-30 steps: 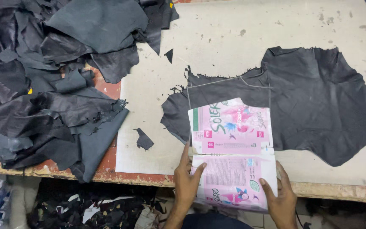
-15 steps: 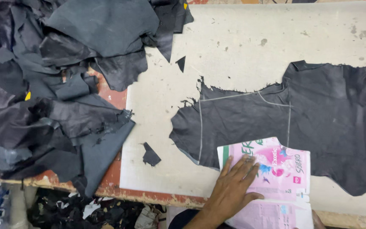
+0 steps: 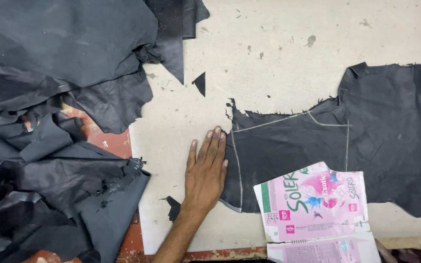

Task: The person lays a dark fabric piece on a worktable, places a cardboard pattern on top, and uses chalk to trace the outline. They then use a rotary cutter to cut along the marked lines, remove the pattern, and measure the cut piece with a tape measure before setting it aside.

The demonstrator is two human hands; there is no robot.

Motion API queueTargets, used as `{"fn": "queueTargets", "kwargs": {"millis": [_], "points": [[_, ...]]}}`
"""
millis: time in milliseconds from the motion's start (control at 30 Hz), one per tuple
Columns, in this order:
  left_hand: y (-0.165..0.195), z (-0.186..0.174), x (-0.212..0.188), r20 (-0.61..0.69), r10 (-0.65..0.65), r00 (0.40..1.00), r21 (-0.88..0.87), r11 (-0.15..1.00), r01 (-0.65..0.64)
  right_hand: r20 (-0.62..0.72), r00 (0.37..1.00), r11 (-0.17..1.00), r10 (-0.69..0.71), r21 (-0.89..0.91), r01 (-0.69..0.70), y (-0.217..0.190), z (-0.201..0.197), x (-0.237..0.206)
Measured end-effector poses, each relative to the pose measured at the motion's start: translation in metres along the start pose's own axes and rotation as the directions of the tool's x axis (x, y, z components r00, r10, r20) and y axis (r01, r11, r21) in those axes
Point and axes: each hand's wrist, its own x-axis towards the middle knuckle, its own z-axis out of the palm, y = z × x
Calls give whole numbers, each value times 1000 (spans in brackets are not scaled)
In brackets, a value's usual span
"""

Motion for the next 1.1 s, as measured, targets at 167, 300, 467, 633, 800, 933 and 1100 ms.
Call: {"fn": "queueTargets", "kwargs": {"millis": [167, 300, 467, 633, 800, 933, 1100], "points": [[-2, 11, -3, 0, 4, 1000, 27, 1000, -4, -16, 994, 994, -110, 9, 110, -21, -23, -7], [-4, 19, -6, -24, 5, 1000, 28, 1000, -4, -86, 988, 991, -131, 4, 131, -64, -19, -27], [3, 14, -19, -224, -6, 975, -89, 996, -14, -44, 990, 968, -132, 208, 138, -131, 29, -31], [59, 12, -51, -275, 45, 961, -333, 933, -139, -30, 992, 946, -120, 300, 123, -179, 51, -52], [86, -16, -63, -159, 49, 986, -293, 951, -95, -30, 960, 878, -279, 397, 268, -194, 62, -69], [76, -44, -74, -159, -153, 975, -376, 923, 83, -38, 942, 870, -333, 374, 322, -198, 70, -71], [104, -22, -75, -71, 10, 997, -377, 926, -36, -34, 933, 851, -358, 398, 341, -201, 81, -70]]}}
